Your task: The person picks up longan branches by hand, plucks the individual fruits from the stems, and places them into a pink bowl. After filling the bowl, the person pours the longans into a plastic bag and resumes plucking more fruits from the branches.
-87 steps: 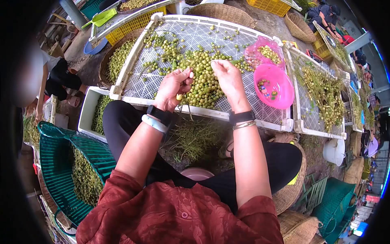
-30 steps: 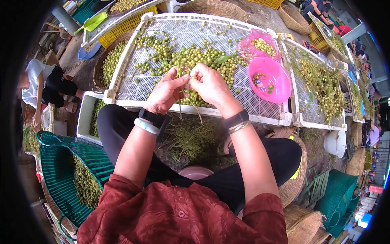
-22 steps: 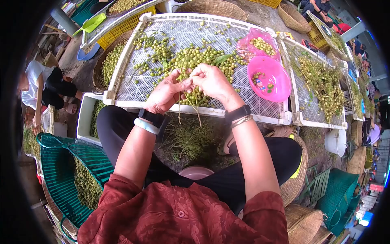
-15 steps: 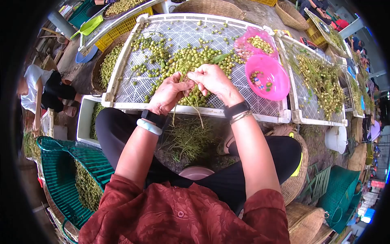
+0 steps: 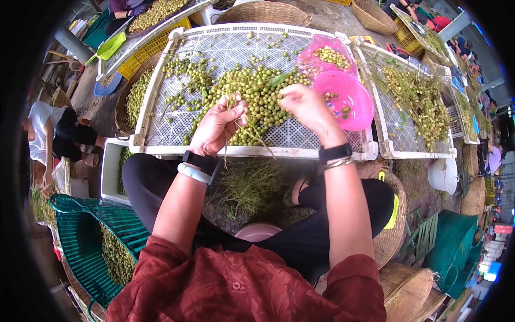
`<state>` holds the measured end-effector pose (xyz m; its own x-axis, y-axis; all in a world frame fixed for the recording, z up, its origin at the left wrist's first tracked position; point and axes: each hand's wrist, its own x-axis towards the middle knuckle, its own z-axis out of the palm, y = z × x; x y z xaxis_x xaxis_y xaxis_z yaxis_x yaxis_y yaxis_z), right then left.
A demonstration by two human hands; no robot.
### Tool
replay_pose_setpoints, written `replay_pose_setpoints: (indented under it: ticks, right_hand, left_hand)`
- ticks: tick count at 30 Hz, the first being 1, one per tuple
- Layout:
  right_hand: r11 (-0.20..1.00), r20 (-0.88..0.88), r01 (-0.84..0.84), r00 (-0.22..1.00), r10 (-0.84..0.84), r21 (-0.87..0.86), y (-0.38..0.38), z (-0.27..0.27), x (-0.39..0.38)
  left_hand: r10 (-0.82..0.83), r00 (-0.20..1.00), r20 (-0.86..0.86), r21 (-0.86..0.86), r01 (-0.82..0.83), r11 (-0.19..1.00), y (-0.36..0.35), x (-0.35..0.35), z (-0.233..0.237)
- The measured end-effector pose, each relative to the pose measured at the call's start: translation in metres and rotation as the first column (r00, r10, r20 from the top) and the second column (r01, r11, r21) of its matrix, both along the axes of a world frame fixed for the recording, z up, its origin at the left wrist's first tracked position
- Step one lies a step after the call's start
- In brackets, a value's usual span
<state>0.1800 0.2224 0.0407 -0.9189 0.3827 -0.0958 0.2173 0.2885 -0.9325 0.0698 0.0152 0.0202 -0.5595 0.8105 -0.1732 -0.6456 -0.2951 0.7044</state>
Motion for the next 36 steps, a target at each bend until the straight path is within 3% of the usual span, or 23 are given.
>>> replay_pose_setpoints:
  ticks: [2, 4, 6, 8, 11, 14, 17, 21, 23, 24, 28, 32, 33, 34, 36]
  right_hand:
    - [0.966, -0.105, -0.136, 0.988, 0.115, -0.221, -0.038, 0.001, 0.002]
    - [0.932, -0.141, -0.151, 0.984, 0.109, -0.329, -0.060, 0.000, -0.002]
    - [0.918, -0.230, -0.151, 0.971, 0.068, -0.366, -0.069, -0.007, -0.008]
    - [0.952, -0.185, -0.125, 0.980, 0.074, -0.281, -0.074, -0.009, -0.009]
    - [0.929, -0.146, -0.088, 0.989, 0.037, -0.361, -0.081, -0.017, -0.011]
    - [0.748, -0.082, -0.018, 0.995, -0.049, -0.663, -0.087, -0.028, -0.014]
    - [0.680, -0.095, -0.057, 0.995, -0.019, -0.731, -0.094, -0.041, -0.015]
    - [0.819, -0.094, 0.060, 0.986, -0.137, -0.571, -0.101, -0.046, -0.023]
    - [0.990, -0.158, 0.084, 0.982, -0.101, -0.109, -0.099, -0.045, -0.021]
    - [0.986, -0.179, 0.094, 0.982, -0.069, 0.135, -0.100, -0.044, -0.019]
    - [0.860, -0.303, 0.125, 0.952, 0.036, 0.495, -0.099, -0.040, -0.020]
    - [0.771, -0.170, -0.054, 0.963, 0.207, 0.634, -0.096, -0.044, -0.022]
    - [0.850, -0.236, -0.059, 0.948, 0.212, 0.523, -0.096, -0.041, -0.022]
    - [0.904, -0.185, -0.043, 0.974, 0.134, 0.426, -0.098, -0.035, -0.020]
    - [0.887, -0.164, -0.049, 0.977, 0.139, 0.459, -0.094, -0.035, -0.023]
  left_hand:
    - [0.012, 1.000, -0.028, -0.018, -0.012, 1.000, 0.000, -0.001, -0.003]
    - [0.049, 0.998, -0.029, 0.005, -0.049, 0.999, 0.000, 0.003, 0.002]
    - [0.083, 0.992, -0.096, -0.044, -0.088, 0.995, -0.002, 0.003, 0.002]
    - [0.091, 0.986, -0.141, -0.046, -0.098, 0.994, -0.003, 0.002, -0.001]
    - [0.120, 0.971, -0.208, -0.116, -0.146, 0.982, -0.004, 0.007, -0.001]
    - [0.190, 0.945, -0.268, -0.093, -0.222, 0.971, -0.002, 0.010, -0.009]
    - [0.248, 0.917, -0.312, -0.090, -0.289, 0.953, -0.001, 0.011, -0.012]
    - [0.288, 0.905, -0.312, -0.103, -0.334, 0.937, -0.001, 0.011, -0.016]
    - [0.250, 0.925, -0.285, -0.158, -0.302, 0.940, 0.000, 0.011, -0.015]
    - [0.209, 0.942, -0.262, -0.208, -0.267, 0.941, -0.002, 0.013, -0.010]
    - [0.094, 0.973, -0.211, -0.308, -0.157, 0.938, -0.003, 0.011, -0.011]
    - [0.071, 0.957, -0.282, -0.430, -0.193, 0.882, 0.003, 0.008, -0.021]
    - [0.048, 0.940, -0.337, -0.462, -0.209, 0.862, 0.003, 0.006, -0.023]
    - [0.052, 0.941, -0.336, -0.459, -0.211, 0.863, 0.004, 0.005, -0.026]
    - [0.052, 0.947, -0.317, -0.453, -0.199, 0.869, 0.006, 0.007, -0.030]
